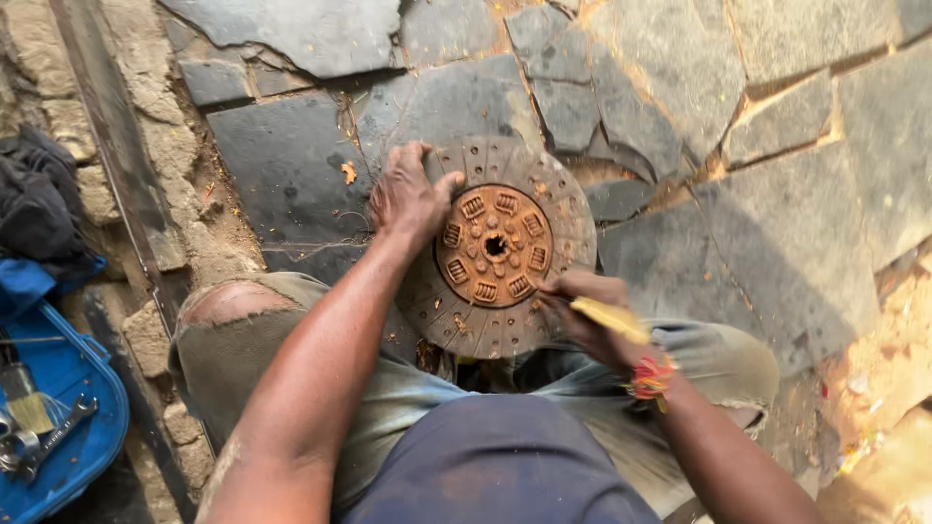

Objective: The person sits on a stone floor and uses a yellow-handled brush to scrub a rusty, circular metal part. They hold the part steady with their left hand while vigorously brushing the surface and crevices with their right hand to remove rust and debris.

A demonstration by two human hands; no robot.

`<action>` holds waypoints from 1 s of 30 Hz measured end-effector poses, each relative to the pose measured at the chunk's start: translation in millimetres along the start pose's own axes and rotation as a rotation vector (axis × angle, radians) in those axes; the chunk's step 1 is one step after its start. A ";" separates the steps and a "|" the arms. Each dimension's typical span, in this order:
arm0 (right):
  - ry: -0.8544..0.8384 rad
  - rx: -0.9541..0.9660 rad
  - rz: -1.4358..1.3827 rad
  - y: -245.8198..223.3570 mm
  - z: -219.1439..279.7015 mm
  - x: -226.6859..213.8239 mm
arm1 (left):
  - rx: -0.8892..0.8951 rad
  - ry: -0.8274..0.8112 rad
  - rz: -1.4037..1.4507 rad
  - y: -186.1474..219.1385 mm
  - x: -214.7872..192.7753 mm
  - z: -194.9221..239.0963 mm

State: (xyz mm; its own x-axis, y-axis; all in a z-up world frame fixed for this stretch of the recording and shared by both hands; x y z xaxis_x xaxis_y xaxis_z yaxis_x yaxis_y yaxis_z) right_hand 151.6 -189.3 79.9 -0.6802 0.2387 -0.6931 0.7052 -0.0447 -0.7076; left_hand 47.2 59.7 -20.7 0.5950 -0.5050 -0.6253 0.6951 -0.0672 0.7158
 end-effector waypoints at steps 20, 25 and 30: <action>0.333 0.540 -0.351 54.1 40.6 -23.0 | -0.166 0.034 0.050 -11.8 -13.0 -2.1; 0.309 0.606 -0.514 44.2 62.1 -18.2 | -0.291 -0.045 0.000 -31.1 -11.8 -2.1; 0.179 0.564 -1.151 -4.7 58.1 -22.2 | -0.071 0.040 -0.043 -26.5 -12.7 -6.8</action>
State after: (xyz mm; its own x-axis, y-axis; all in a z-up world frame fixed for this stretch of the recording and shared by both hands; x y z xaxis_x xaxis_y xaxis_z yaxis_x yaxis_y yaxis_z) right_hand 151.8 -250.8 90.6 -0.7694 0.5364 0.3467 -0.4752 -0.1180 -0.8720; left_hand 24.0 73.7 -33.8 0.5788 -0.4683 -0.6676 0.7463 -0.0259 0.6651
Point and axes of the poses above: each hand's wrist, its own z-axis away from the middle knuckle, its own x-axis out of the palm, y = z × x, the point moved 8 cm from there along -z, towards the middle knuckle, and after that the axes turned 8 degrees about -x, right-handed, at the moved point
